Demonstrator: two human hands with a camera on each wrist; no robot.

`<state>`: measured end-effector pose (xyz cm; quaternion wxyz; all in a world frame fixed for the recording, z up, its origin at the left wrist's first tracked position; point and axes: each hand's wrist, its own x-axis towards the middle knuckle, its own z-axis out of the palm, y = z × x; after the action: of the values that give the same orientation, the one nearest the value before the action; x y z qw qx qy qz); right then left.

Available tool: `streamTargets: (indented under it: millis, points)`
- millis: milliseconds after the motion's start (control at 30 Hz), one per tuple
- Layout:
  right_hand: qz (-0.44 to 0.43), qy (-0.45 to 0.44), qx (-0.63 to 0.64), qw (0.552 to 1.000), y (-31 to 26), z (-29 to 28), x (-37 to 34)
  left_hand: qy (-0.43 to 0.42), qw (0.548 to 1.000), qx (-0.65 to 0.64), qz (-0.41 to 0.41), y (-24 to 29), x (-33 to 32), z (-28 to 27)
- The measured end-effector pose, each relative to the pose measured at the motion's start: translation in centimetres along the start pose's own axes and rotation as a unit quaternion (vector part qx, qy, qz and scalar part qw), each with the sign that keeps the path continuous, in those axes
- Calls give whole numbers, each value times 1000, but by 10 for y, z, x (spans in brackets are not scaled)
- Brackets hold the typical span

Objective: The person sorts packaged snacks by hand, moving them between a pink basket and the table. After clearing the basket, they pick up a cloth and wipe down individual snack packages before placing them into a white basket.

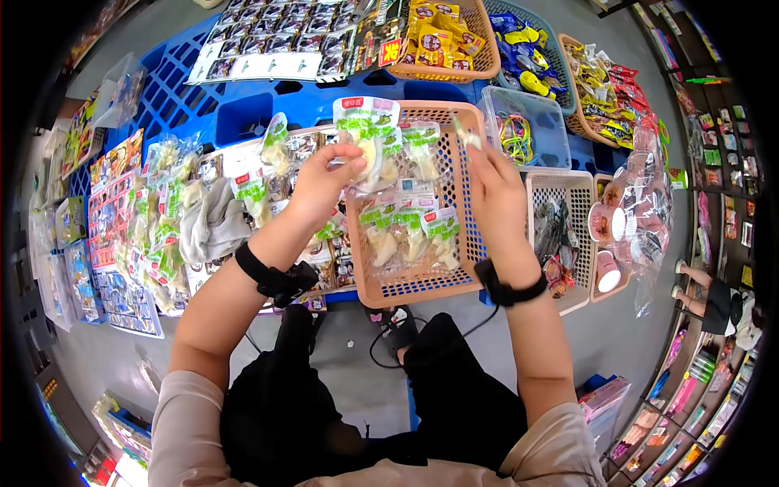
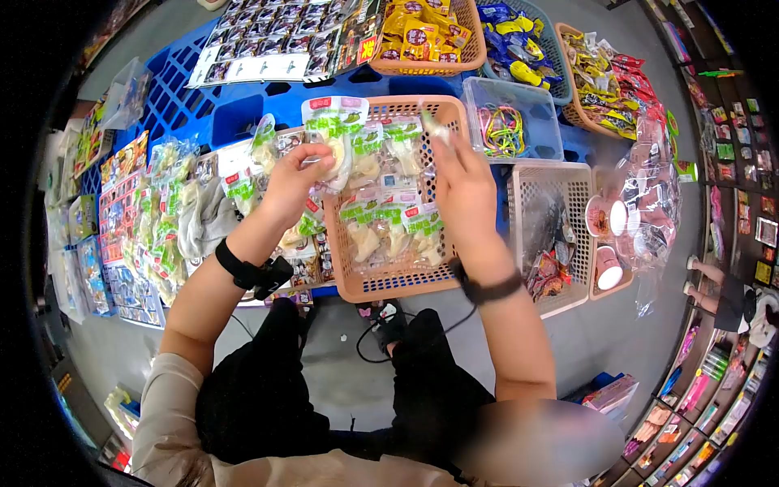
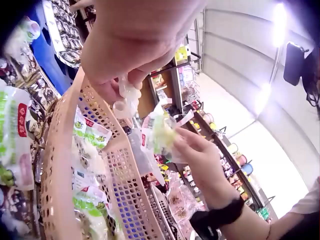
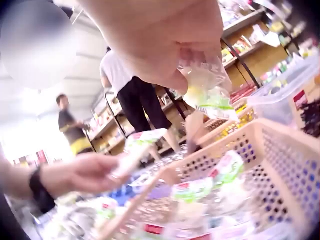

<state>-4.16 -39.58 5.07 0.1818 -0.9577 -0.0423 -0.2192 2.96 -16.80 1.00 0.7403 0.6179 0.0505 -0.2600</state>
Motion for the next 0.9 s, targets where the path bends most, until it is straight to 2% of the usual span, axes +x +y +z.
streamTargets:
  millis: [33, 67, 133, 167, 267, 367, 500, 567, 600, 633, 667, 700, 733, 767, 800, 833, 900]
  points:
    - [-20, -24, -74, 997, 10, 11, 2, 1, 1000, 0, -1, -4, -2, 1]
    - [-20, -22, -73, 997, 20, 29, 3, 13, 1000, -24, -8, -11, -2, 3]
    - [-24, -191, -209, 959, 37, 71, -6, 32, 998, -55, -26, -18, 0, 6]
    - [-24, -190, -208, 959, 44, 85, -18, 33, 998, -54, -25, -17, -1, 8]
    - [-3, -299, -283, 911, 49, 102, -36, 42, 994, -68, -72, -14, -3, 7]
    - [-9, -350, -256, 901, 46, 84, -22, 32, 991, -109, -68, -12, -1, 7]
    - [-47, -345, -328, 878, 47, 97, -35, 11, 990, -103, -91, -11, -2, 16]
    - [-58, -267, -300, 914, 48, 95, -37, 0, 991, -103, -88, -11, -1, 19]
    - [-60, -267, -301, 914, 47, 93, -32, -11, 989, -115, -87, -9, -3, 20]
    - [1, -244, -180, 953, 43, 87, -23, -21, 988, -128, -87, -8, -5, 21]
    - [63, -219, -56, 972, 39, 79, -17, -19, 987, -130, -90, -9, -6, 24]
    - [65, -224, -55, 971, 24, 62, -9, -37, 984, -150, -89, -9, -7, 28]
    - [270, -223, 279, 894, 3, 41, 4, -55, 980, -170, -85, -9, -7, 34]
    - [432, -185, 569, 675, -11, 28, 11, -55, 980, -169, -87, -12, -8, 41]
    - [441, -169, 638, 608, -12, 24, 11, -77, 989, -114, -62, -15, -7, 49]
    - [441, -169, 638, 609, -6, 24, 8, -99, 993, -58, -36, -13, -9, 59]
    - [423, -110, 633, 639, 16, 24, 0, -128, 989, -47, -53, -17, -20, 71]
